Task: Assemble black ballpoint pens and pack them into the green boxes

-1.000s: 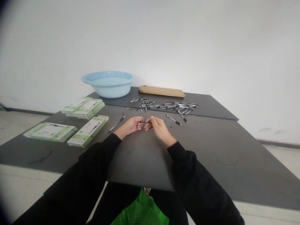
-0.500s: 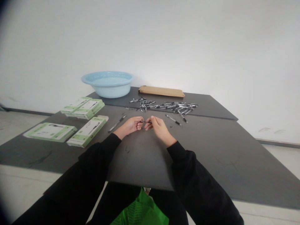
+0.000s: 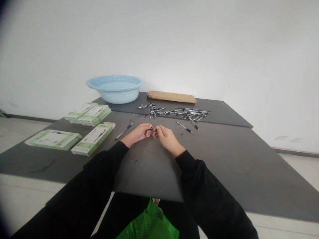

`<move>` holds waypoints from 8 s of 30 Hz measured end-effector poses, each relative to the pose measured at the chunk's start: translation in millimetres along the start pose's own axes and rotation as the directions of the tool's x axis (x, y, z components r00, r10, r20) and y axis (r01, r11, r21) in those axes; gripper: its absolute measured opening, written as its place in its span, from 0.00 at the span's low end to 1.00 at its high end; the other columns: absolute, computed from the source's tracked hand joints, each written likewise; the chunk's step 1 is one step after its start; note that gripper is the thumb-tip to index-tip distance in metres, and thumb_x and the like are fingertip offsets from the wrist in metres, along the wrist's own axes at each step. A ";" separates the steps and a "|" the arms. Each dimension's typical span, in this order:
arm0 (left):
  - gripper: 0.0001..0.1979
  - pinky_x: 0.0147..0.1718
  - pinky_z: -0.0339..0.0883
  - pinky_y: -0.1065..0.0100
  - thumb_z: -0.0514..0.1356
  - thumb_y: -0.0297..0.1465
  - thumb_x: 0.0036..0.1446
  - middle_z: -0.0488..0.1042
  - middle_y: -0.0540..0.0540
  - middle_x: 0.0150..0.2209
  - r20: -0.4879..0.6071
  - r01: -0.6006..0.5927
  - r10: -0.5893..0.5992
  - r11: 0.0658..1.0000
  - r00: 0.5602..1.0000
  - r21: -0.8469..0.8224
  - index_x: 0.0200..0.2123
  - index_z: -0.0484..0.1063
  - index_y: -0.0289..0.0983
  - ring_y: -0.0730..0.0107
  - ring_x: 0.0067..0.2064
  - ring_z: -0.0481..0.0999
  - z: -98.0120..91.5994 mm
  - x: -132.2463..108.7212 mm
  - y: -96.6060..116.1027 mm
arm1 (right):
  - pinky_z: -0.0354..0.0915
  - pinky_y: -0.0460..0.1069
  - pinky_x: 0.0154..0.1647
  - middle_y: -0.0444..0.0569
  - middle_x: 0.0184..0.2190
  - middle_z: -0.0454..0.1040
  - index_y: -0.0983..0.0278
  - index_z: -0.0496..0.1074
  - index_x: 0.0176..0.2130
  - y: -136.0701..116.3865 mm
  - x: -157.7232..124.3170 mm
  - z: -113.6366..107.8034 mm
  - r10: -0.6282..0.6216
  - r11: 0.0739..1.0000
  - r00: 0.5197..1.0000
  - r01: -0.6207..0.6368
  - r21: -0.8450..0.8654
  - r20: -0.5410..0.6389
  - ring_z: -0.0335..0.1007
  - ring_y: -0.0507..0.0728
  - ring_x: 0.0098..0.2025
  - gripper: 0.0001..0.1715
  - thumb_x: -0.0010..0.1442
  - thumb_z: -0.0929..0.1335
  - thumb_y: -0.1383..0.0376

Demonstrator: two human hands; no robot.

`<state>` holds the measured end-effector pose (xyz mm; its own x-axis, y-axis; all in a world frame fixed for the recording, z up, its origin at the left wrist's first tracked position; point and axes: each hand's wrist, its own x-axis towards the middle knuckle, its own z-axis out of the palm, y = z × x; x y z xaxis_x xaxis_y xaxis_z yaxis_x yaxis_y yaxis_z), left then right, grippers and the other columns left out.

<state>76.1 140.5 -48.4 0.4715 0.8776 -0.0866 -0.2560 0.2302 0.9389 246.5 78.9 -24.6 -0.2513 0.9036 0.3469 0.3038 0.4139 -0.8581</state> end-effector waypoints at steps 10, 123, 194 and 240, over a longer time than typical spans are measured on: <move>0.10 0.17 0.53 0.75 0.62 0.32 0.52 0.57 0.56 0.14 0.037 0.005 -0.006 1.000 0.999 0.026 0.24 0.66 0.34 0.80 0.15 0.57 -2.8 1.3 -0.4 | 0.70 0.56 0.48 0.53 0.39 0.80 0.66 0.77 0.42 -10.6 4.1 -7.9 0.029 0.941 0.954 -0.126 0.313 0.298 0.77 0.57 0.40 0.16 0.57 0.68 0.59; 0.08 0.16 0.48 0.76 0.53 0.26 0.58 0.56 0.56 0.14 -0.023 0.044 -0.042 0.991 0.999 0.124 0.25 0.63 0.36 0.81 0.14 0.53 10.5 -3.4 2.4 | 0.61 0.41 0.20 0.43 0.24 0.77 0.65 0.72 0.35 -13.3 -3.4 -4.6 0.232 0.937 0.963 -0.182 -0.297 0.140 0.66 0.47 0.14 0.10 0.58 0.62 0.68; 0.15 0.23 0.55 0.73 0.55 0.40 0.58 0.63 0.54 0.17 0.054 -0.230 0.231 0.864 0.972 0.448 0.25 0.66 0.36 0.78 0.20 0.61 10.5 -2.5 -2.0 | 0.56 0.45 0.29 0.46 0.23 0.75 0.65 0.76 0.34 -9.9 -2.3 -2.9 0.067 0.881 0.998 -0.053 -0.470 0.013 0.66 0.51 0.23 0.14 0.56 0.62 0.73; 0.10 0.28 0.64 0.71 0.60 0.36 0.57 0.71 0.51 0.23 0.116 -0.396 0.387 0.797 0.915 0.456 0.29 0.66 0.35 0.75 0.26 0.71 24.2 -13.0 7.6 | 0.55 0.45 0.24 0.43 0.20 0.69 0.66 0.73 0.26 -3.8 0.6 1.8 0.117 0.987 0.971 -0.137 -0.083 -0.206 0.58 0.49 0.22 0.11 0.52 0.66 0.61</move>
<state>88.4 120.7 -32.1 0.4303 0.8429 0.3232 -0.0060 -0.3554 0.9347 243.5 77.7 -21.8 -0.0187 0.9491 0.3145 0.4102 0.2942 -0.8632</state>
